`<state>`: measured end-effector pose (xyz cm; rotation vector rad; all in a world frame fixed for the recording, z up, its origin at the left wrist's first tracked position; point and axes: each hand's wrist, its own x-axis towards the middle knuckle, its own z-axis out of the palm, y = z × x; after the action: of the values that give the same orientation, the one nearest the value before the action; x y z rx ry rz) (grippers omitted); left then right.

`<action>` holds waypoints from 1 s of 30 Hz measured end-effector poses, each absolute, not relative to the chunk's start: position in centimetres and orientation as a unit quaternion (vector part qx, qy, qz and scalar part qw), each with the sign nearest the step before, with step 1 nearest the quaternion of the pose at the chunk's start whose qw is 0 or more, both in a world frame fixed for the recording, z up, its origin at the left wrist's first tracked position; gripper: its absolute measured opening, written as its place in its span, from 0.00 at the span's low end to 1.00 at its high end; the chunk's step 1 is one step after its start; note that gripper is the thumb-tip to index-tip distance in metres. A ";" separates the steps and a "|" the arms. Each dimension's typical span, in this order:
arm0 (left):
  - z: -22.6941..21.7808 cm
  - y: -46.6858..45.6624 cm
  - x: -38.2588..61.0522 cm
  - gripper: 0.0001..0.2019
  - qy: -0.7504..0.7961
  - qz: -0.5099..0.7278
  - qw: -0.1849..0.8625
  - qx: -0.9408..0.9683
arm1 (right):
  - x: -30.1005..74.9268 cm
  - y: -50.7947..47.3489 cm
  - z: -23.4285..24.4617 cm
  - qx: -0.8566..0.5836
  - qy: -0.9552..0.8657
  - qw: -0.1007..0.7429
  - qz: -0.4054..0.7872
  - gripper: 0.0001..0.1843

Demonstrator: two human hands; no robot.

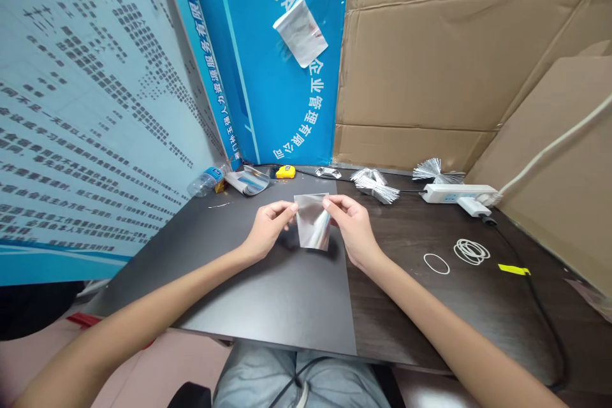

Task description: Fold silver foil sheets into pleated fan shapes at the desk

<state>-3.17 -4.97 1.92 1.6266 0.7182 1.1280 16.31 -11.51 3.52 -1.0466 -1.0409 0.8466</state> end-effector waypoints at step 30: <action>2.7 -5.4 -3.9 0.18 0.273 0.445 0.481 0.705 | 16.5 -12.0 2.7 -0.500 -0.513 0.596 0.364 0.21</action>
<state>-3.94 -5.39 2.67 1.7189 0.6654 1.0846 16.54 -12.04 2.69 -1.1605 -1.1913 0.8445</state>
